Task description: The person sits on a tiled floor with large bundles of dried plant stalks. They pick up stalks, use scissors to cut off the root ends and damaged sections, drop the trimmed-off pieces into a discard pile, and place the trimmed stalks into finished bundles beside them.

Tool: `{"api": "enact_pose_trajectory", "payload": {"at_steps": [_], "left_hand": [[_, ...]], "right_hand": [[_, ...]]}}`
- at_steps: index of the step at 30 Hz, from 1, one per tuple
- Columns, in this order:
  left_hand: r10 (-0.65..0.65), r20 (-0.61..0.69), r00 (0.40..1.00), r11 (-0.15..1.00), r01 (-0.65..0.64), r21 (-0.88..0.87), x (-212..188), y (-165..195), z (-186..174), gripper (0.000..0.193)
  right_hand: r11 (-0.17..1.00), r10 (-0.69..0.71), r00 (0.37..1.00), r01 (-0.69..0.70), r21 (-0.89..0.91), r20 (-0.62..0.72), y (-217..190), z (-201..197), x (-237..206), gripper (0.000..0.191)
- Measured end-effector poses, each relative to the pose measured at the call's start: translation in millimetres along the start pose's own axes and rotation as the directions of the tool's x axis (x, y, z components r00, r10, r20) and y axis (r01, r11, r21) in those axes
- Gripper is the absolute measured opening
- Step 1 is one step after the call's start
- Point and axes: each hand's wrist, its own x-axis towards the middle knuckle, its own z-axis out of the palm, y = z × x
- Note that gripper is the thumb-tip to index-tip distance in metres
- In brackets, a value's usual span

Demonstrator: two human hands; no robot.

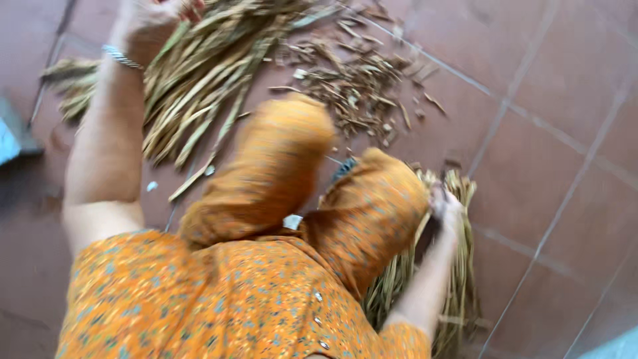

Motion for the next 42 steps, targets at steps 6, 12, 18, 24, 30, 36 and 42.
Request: {"api": "enact_pose_trajectory", "payload": {"at_steps": [6,12,18,24,30,36,42], "left_hand": [[-0.418,-0.153,0.895,0.901,0.388,-0.196,-52,-69,-32,0.008],[-0.462,-0.102,0.881,0.692,0.43,0.581,-86,-101,5,0.023],[-0.564,-0.089,0.821,0.525,0.441,0.728,-89,-100,73,0.071],[-0.545,-0.247,0.802,0.333,0.477,0.813,-79,-94,99,0.107],[-0.586,-0.202,0.784,0.252,0.413,0.875,-67,-100,98,0.053],[-0.672,-0.127,0.73,0.343,0.458,0.82,-60,-88,95,0.046],[-0.611,0.074,0.788,0.758,0.557,0.339,-30,-63,65,0.024]], "right_hand": [[0.768,-0.27,0.962,0.198,-0.609,-0.028,-134,19,-47,0.052],[0.548,-0.522,0.834,0.489,-0.678,0.18,-259,134,-112,0.048],[0.377,-0.502,0.806,0.531,-0.759,0.314,-300,231,-139,0.049],[0.541,-0.438,0.838,0.535,-0.649,0.326,-287,269,-135,0.05],[0.495,-0.409,0.879,0.44,-0.749,0.246,-277,256,-123,0.048],[0.58,-0.461,0.86,0.478,-0.66,0.218,-273,240,-114,0.052],[0.75,-0.445,0.853,0.521,-0.407,0.272,-265,222,-105,0.05]]}}
